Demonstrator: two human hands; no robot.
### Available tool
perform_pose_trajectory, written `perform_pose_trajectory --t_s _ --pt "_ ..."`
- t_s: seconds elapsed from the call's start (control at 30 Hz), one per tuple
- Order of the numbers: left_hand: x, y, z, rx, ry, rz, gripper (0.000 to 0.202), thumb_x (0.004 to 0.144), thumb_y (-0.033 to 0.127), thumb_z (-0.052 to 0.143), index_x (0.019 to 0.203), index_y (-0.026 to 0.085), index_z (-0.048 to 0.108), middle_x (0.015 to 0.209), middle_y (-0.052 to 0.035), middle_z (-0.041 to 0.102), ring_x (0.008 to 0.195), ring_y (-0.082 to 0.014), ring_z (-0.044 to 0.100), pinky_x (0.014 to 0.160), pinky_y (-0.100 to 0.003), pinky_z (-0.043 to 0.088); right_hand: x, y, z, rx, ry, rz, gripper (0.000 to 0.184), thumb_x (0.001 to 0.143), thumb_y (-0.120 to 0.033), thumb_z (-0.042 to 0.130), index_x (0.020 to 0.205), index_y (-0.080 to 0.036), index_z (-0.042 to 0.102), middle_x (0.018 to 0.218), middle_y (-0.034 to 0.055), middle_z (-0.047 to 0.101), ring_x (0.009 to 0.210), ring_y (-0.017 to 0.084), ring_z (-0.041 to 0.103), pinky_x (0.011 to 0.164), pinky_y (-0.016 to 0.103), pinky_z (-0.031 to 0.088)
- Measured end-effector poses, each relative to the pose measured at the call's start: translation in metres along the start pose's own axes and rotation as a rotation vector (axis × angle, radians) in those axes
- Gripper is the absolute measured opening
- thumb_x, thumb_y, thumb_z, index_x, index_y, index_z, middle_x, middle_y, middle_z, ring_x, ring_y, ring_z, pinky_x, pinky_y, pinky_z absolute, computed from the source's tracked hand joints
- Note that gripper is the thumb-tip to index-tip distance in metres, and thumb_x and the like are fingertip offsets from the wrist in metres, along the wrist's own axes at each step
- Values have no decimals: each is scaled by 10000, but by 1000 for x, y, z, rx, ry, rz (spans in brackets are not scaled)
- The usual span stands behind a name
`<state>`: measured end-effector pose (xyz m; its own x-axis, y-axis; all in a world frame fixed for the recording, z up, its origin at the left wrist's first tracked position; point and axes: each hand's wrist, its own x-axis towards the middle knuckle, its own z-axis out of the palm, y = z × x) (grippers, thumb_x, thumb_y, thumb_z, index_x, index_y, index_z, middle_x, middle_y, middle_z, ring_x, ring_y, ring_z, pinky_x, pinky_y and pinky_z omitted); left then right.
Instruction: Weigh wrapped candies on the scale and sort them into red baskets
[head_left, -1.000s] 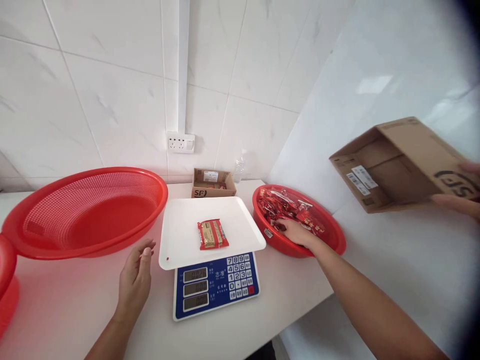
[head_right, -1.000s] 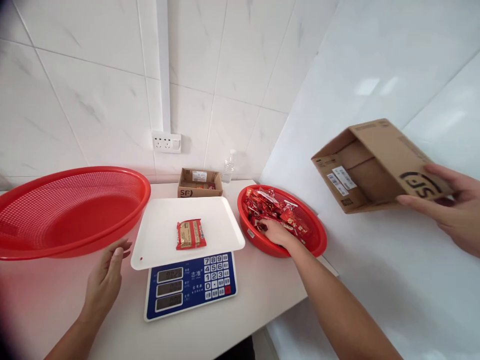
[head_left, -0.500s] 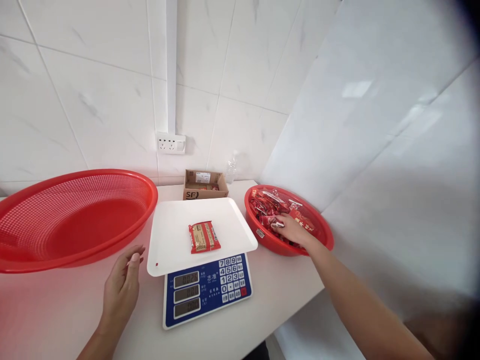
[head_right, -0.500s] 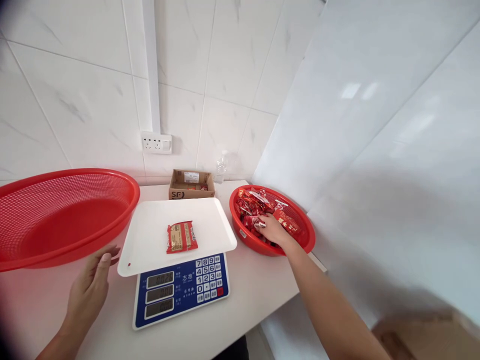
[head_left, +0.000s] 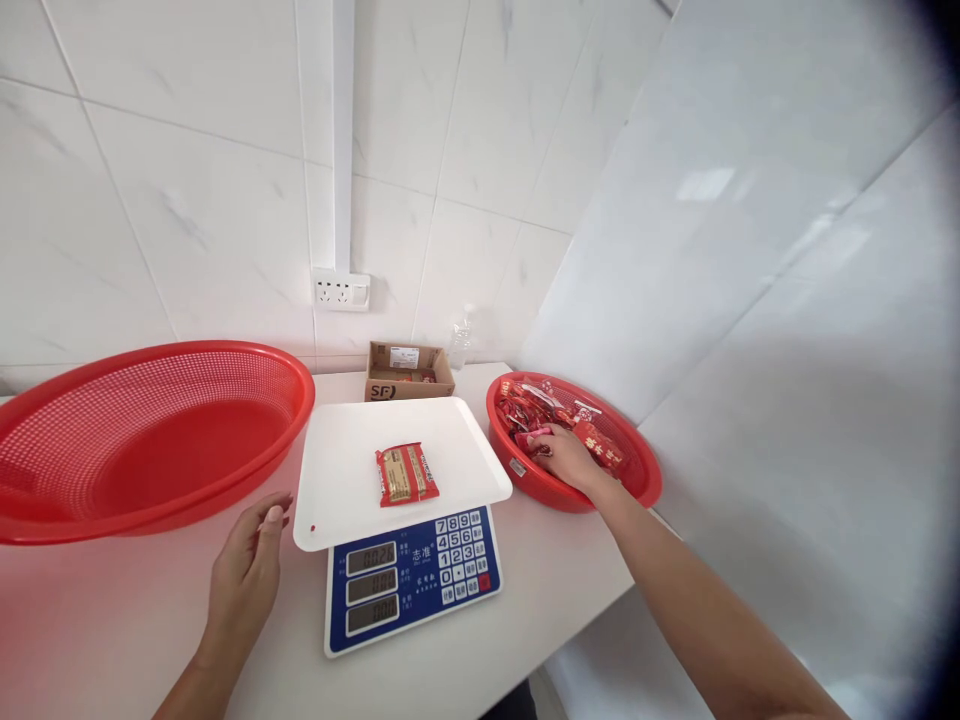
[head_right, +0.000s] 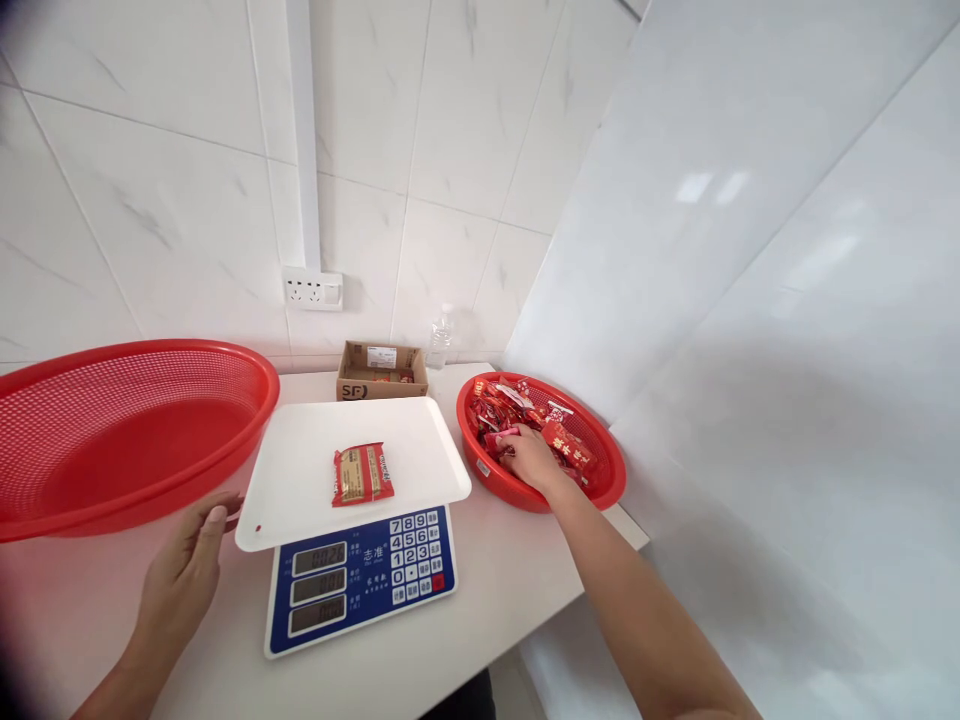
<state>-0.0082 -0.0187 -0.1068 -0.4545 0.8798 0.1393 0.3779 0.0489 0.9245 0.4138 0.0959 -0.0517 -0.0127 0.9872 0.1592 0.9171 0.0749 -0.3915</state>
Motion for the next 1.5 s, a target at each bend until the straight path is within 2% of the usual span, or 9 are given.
perform_pose_trajectory --t_s 0.17,0.33,0.53,0.67,0.77,0.93,1.1,1.27,1.5 --pt "1 0 1 -30 0 -3 467 792 583 381 1029 231 577 1105 -83 628 996 -269 603 803 -418 514 0 -3 1 20 47 29 149 709 -161 572 722 -226 705 971 39 653 861 192 622 804 300 465" --pt "2 -1 1 -34 -15 2 495 784 606 378 1035 226 573 1108 -94 626 988 -270 604 763 -405 529 -4 -15 -18 39 190 78 134 720 -232 578 777 -215 698 969 60 649 864 210 617 822 350 452" --pt "0 -2 0 -43 -11 28 480 795 593 376 1035 228 575 1094 -90 628 964 -261 608 776 -404 525 -13 -70 -38 223 314 35 212 734 -342 591 877 -220 689 1020 51 665 953 213 601 858 356 441" --pt "1 -1 1 -51 2 51 463 805 574 385 1028 218 579 1083 -91 629 956 -255 611 808 -406 514 -20 -115 -27 519 146 -61 185 695 -307 640 848 -214 688 1017 45 684 922 206 621 814 335 467" --pt "2 -1 1 -61 6 38 462 807 572 386 1028 214 576 1093 -91 626 955 -248 612 825 -408 510 -17 -135 -9 543 -36 -128 153 698 -267 646 830 -204 691 982 43 685 885 190 629 832 332 462" --pt "1 1 0 -62 -5 27 470 814 578 377 1038 214 573 1102 -90 622 957 -243 610 821 -409 511 -3 -160 15 555 -41 -168 150 726 -240 624 858 -195 681 1001 53 664 895 170 615 841 326 459" --pt "2 1 0 -67 -11 22 483 815 584 377 1053 212 572 1105 -92 620 959 -243 608 820 -416 513 12 -188 31 654 -161 -262 117 745 -266 618 834 -202 658 912 23 688 827 152 618 770 305 477" --pt "3 -1 0 -102 18 11 483 814 580 391 1041 197 578 1094 -96 621 978 -243 607 855 -419 504 22 -188 41 648 -150 -203 85 761 -226 582 819 -189 633 861 33 673 778 150 620 756 320 492" --pt "4 -3 2 -104 2 25 474 821 567 392 1047 194 576 1100 -103 616 973 -244 604 861 -434 501 10 -166 44 575 -102 -222 404 784 -333 593 1169 -229 525 1211 84 576 1062 189 567 876 365 476"
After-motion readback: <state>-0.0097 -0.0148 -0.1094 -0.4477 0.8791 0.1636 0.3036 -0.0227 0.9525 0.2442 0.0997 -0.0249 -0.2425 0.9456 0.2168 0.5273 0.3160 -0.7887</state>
